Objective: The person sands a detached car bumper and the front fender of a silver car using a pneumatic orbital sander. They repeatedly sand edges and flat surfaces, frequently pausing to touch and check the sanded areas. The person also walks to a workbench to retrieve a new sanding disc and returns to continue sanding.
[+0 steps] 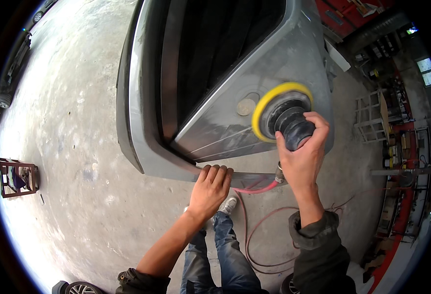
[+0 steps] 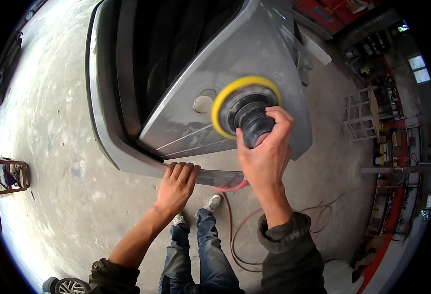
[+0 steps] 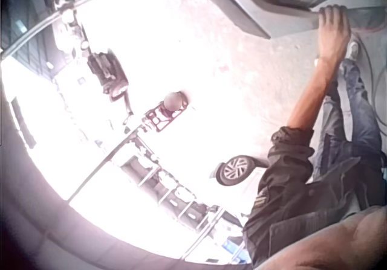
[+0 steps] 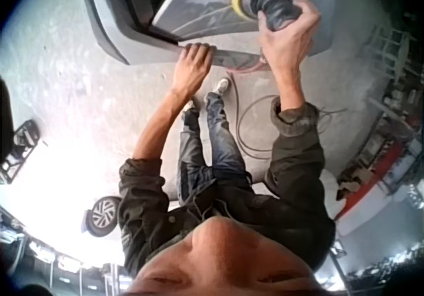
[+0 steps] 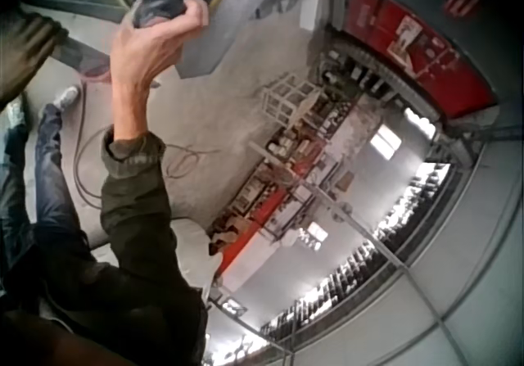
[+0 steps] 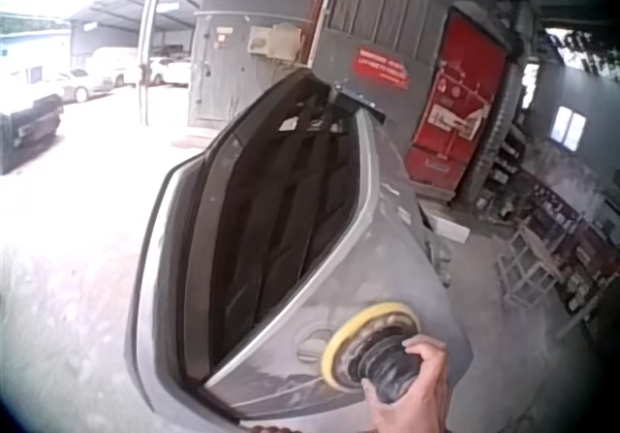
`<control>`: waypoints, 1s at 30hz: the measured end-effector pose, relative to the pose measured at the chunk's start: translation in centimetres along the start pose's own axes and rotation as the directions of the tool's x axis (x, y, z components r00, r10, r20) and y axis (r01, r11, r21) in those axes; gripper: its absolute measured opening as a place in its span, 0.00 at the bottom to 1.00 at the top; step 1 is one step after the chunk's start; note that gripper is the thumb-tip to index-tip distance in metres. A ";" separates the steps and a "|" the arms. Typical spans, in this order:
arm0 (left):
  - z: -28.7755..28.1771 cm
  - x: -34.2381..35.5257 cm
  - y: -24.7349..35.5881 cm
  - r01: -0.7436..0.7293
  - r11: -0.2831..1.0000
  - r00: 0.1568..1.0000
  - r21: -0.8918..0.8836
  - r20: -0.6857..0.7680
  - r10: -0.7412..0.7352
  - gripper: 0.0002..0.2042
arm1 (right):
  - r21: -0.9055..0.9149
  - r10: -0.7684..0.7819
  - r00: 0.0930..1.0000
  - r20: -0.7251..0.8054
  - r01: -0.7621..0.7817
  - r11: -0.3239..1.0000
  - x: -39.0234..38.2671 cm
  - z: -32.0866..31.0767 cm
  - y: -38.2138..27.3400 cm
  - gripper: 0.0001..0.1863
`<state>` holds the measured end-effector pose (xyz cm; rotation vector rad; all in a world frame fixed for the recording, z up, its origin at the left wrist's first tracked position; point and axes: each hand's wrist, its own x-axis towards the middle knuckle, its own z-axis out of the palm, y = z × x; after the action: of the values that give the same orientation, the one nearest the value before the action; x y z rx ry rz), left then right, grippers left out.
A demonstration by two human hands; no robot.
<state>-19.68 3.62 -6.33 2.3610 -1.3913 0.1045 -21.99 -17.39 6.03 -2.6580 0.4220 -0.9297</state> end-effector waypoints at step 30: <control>0.2 0.1 0.3 0.027 1.000 1.000 0.007 0.008 -0.027 0.20 | 0.083 -0.026 0.990 0.139 0.015 0.996 1.7 1.0 -4.7 0.39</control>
<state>-19.94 3.29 -6.41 2.3875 -1.3648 0.0931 -19.27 -13.55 7.95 -2.6362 0.3180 -0.7434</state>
